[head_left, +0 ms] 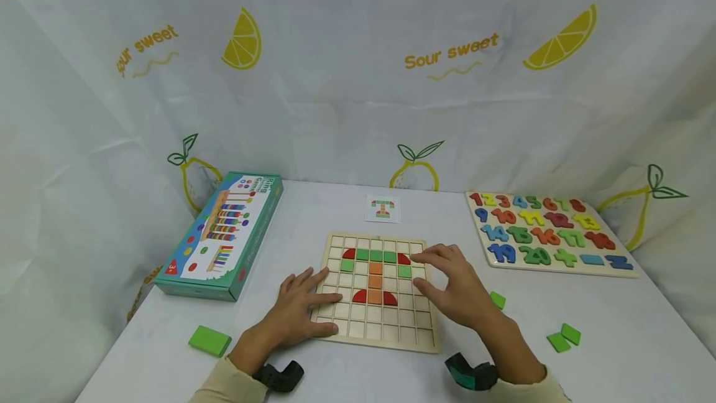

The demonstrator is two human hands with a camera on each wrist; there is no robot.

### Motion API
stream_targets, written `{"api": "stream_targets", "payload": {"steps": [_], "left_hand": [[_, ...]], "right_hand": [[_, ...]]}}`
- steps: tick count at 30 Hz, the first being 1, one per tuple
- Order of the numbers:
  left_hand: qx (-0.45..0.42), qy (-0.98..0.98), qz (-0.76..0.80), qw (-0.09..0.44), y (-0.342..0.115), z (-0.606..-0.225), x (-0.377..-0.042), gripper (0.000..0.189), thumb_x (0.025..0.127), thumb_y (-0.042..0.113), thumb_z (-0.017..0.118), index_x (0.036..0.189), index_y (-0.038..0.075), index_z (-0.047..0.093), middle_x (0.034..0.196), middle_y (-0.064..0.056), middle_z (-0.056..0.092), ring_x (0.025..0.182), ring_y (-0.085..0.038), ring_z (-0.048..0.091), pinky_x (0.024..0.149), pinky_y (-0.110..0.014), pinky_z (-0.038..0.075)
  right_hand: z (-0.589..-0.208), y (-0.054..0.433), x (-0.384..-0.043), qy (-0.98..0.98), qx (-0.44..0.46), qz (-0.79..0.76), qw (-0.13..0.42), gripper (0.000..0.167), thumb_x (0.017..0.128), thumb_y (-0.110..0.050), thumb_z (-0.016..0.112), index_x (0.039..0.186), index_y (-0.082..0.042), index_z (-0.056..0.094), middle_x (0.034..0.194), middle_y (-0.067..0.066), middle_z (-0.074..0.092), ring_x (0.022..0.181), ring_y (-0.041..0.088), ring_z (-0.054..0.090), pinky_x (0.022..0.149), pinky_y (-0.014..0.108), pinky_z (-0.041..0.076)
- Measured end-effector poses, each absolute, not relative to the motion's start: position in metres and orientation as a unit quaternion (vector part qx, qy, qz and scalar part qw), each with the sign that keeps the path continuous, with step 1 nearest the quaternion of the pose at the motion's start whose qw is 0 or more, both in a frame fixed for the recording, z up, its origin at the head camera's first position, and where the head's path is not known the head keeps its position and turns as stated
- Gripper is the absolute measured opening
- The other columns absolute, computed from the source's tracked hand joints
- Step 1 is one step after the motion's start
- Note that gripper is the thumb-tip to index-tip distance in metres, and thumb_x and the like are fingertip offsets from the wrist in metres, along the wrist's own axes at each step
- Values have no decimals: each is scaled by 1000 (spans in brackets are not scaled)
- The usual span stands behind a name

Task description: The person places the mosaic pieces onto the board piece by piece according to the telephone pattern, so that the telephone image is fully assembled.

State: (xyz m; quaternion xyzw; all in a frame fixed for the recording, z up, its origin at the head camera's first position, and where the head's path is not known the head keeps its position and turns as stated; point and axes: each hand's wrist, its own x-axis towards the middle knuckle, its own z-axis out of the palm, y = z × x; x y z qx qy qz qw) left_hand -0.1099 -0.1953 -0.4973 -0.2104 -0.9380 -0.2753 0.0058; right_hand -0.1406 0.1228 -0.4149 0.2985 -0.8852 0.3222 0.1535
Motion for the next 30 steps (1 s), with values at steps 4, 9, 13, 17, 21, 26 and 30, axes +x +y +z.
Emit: {"api": "stream_targets", "payload": {"steps": [4,9,13,17,21,26,30], "left_hand": [[-210,-938,-275,5,-196,-498,-110,59,77,59,72,127,28,66,154,-5,32,141,-36,17,107,-60,7],[-213,-937,-277,8,-196,-498,-110,59,77,60,71,126,28,66,153,-6,32,141,-36,17,107,-61,7],[-213,-938,-274,8,-196,-499,-110,60,77,62,70,127,28,66,154,-5,32,141,-36,17,107,-61,7],[-212,-938,-273,10,-197,-499,-111,60,76,61,71,126,28,67,154,-5,32,141,-36,17,107,-61,7],[-212,-938,-274,10,-196,-500,-111,60,76,60,72,126,28,67,154,-6,32,141,-36,17,107,-60,7],[-211,-937,-276,6,-196,-500,-110,61,76,62,71,126,28,66,154,-5,32,141,-36,17,107,-61,7],[-211,-937,-279,5,-196,-500,-110,61,76,61,71,127,28,66,154,-4,31,142,-35,16,107,-60,6]], "right_hand": [[-402,144,-135,-886,297,315,166,39,78,-7,81,115,-13,69,111,-1,60,104,19,48,81,50,48],[-391,175,-127,-891,289,301,177,41,78,-8,81,116,-15,69,112,0,60,108,21,48,81,50,47],[-388,202,-120,-902,272,283,181,43,75,-11,83,116,-19,70,114,-4,58,109,16,46,83,29,46],[-389,227,-115,-911,248,279,175,45,75,-14,84,117,-18,70,116,-2,56,109,19,46,84,38,49],[-391,249,-112,-919,220,285,163,46,75,-14,84,118,-11,68,117,6,55,110,31,45,77,68,44],[-402,273,-112,-935,173,270,154,48,77,-17,83,120,-7,66,119,14,53,109,41,44,73,73,41],[-415,293,-113,-945,134,259,149,51,76,-17,83,122,-7,64,119,18,53,106,43,45,72,70,44]]}}
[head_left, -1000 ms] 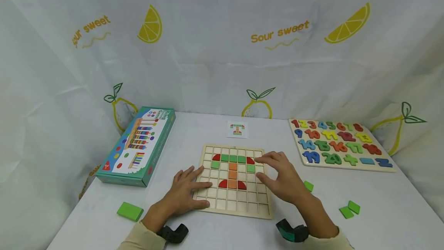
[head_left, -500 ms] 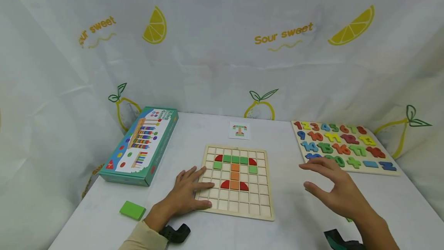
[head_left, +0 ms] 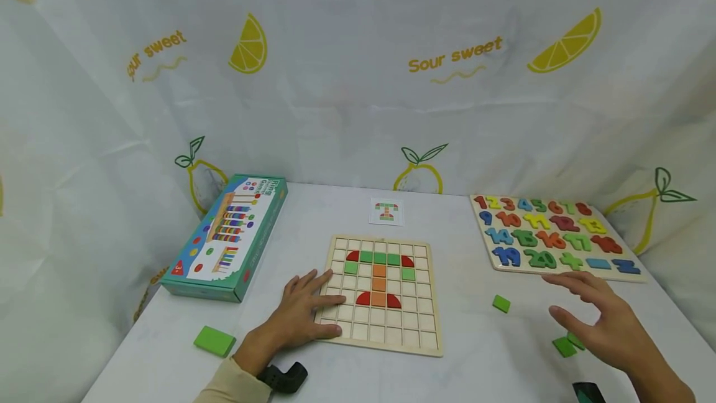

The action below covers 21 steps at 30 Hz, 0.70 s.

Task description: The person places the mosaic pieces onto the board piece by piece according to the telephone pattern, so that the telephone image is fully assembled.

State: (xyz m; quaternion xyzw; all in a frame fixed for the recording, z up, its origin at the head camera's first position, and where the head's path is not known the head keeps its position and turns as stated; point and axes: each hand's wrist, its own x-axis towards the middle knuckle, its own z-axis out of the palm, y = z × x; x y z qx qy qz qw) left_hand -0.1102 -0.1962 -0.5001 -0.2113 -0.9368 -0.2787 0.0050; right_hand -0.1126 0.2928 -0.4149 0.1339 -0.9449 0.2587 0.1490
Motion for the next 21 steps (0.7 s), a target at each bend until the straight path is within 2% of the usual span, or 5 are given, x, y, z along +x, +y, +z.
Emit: {"api": "stream_targets", "payload": {"steps": [6,10,13,17,21], "left_hand": [[-211,-938,-274,6,-196,-500,-110,60,76,61,71,127,29,66,154,-4,31,142,-35,16,107,-59,6],[-212,-938,-273,8,-196,-499,-109,60,76,60,71,127,28,66,154,-5,32,141,-36,17,107,-61,7],[-212,-938,-274,9,-196,-498,-109,60,76,60,71,126,27,67,153,-6,32,141,-36,18,107,-62,8],[-211,-938,-274,9,-196,-498,-110,60,76,60,71,126,27,67,153,-6,32,141,-36,17,107,-61,7],[-211,-938,-274,6,-195,-498,-110,60,77,60,71,127,27,66,154,-5,32,142,-35,16,107,-61,6]], "right_hand": [[-436,319,-116,-957,83,246,131,48,78,-10,80,121,1,62,116,26,54,101,44,44,70,63,43],[-446,333,-119,-963,52,241,108,48,82,-11,77,123,5,59,115,28,53,96,42,45,68,59,43],[-452,342,-122,-968,31,240,71,50,84,-14,74,126,6,55,112,30,53,94,42,46,68,57,44],[-459,354,-127,-969,13,245,-8,60,86,-23,73,131,7,48,113,34,52,94,43,45,71,57,44],[-469,363,-129,-966,15,252,-57,63,83,-21,74,131,10,47,113,33,54,92,37,47,72,50,45]]}}
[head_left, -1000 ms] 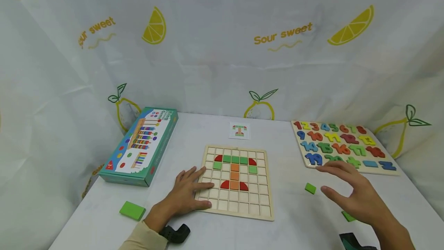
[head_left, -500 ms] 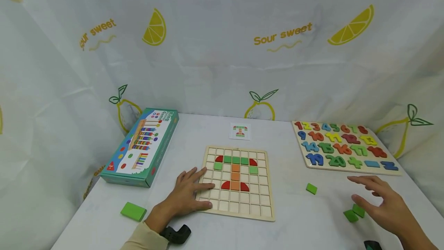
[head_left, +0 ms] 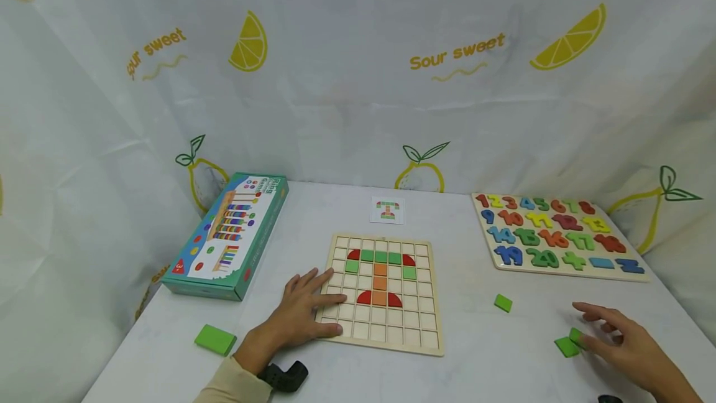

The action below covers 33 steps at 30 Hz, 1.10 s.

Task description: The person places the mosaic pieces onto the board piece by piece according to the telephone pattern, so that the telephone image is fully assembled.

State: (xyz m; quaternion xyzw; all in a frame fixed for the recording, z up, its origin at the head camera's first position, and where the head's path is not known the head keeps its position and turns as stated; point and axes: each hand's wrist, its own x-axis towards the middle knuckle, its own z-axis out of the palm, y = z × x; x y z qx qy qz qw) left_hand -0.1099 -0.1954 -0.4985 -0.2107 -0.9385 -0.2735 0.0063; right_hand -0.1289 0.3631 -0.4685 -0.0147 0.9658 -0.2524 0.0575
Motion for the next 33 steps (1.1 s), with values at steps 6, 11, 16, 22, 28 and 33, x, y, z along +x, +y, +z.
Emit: {"api": "stream_targets", "payload": {"steps": [6,11,16,22,28,33], "left_hand": [[-212,-939,-271,4,-196,-497,-111,60,77,60,70,127,27,66,154,-5,31,141,-36,17,107,-61,7],[-210,-940,-270,3,-197,-495,-111,59,77,60,70,127,28,66,154,-6,31,141,-36,17,107,-61,7],[-209,-939,-274,2,-196,-495,-111,59,77,60,71,126,28,67,154,-6,32,141,-36,17,107,-61,6],[-208,-939,-273,0,-196,-498,-112,59,77,61,70,126,28,67,154,-5,31,141,-36,17,107,-61,6],[-208,-940,-271,0,-196,-497,-111,59,77,61,71,126,28,67,154,-6,32,141,-37,17,106,-61,6],[-208,-939,-273,-2,-195,-497,-111,59,77,61,71,126,28,67,154,-6,31,141,-37,16,107,-61,6]], "right_hand": [[-479,368,-132,963,-16,-260,76,58,80,-15,75,126,12,52,121,35,49,100,41,45,78,58,43],[-482,367,-132,963,-17,-258,78,41,81,-14,74,113,10,62,115,31,50,105,47,42,83,69,37],[-484,365,-128,969,-15,-243,50,34,84,-16,73,104,10,65,107,28,52,99,47,46,81,69,39],[-483,362,-128,971,3,-234,45,41,84,-22,74,108,11,64,108,30,49,98,50,44,80,67,40],[-484,355,-129,974,-5,-228,9,29,84,-7,71,104,12,62,105,29,49,96,48,46,78,63,42],[-482,352,-126,977,5,-215,-9,29,87,-2,66,109,14,56,103,28,50,92,44,48,75,60,43]]}}
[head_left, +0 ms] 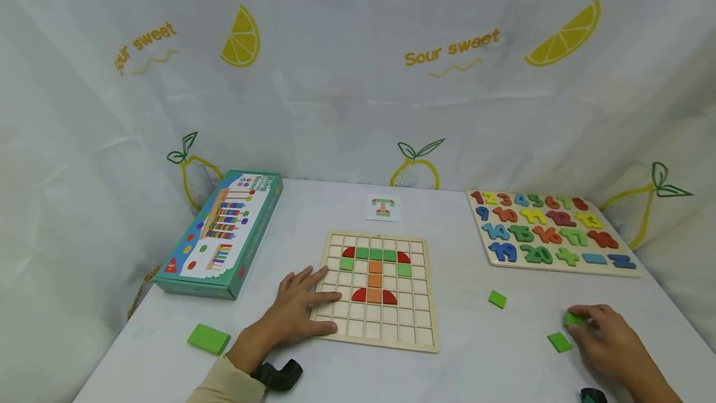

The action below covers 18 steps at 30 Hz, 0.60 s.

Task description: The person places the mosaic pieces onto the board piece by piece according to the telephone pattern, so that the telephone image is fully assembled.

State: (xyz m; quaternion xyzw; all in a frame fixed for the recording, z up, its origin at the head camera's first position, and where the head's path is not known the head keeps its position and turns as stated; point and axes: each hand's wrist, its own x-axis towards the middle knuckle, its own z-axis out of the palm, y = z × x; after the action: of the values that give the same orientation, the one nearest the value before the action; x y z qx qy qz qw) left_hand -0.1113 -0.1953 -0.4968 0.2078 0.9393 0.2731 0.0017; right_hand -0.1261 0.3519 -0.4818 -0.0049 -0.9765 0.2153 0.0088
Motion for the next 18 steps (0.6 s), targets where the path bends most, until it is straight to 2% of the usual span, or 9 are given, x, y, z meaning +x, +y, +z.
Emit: {"api": "stream_targets", "payload": {"steps": [7,13,15,18], "left_hand": [[210,937,279,2,-196,-497,-111,59,77,61,70,126,28,67,154,-5,31,142,-36,16,107,-61,5],[208,938,278,0,-196,-495,-111,59,77,59,72,126,28,67,154,-4,31,141,-35,17,107,-61,6],[208,938,279,-2,-196,-495,-110,59,77,59,72,126,28,67,154,-5,32,141,-35,17,107,-61,7],[207,937,280,-3,-196,-495,-110,59,77,58,72,126,28,67,154,-5,32,141,-36,18,107,-61,8]], "right_hand": [[-468,344,-122,-974,10,210,82,31,83,2,71,109,12,58,98,22,58,82,32,51,68,51,46],[-440,324,-113,-970,33,201,130,32,81,3,73,109,12,61,96,23,60,81,37,54,71,60,48],[-431,316,-111,-968,47,200,146,30,81,4,74,107,10,62,97,23,60,82,39,54,69,60,49],[-420,303,-108,-963,71,200,169,27,79,6,75,104,6,64,98,21,60,83,38,53,62,53,51]]}}
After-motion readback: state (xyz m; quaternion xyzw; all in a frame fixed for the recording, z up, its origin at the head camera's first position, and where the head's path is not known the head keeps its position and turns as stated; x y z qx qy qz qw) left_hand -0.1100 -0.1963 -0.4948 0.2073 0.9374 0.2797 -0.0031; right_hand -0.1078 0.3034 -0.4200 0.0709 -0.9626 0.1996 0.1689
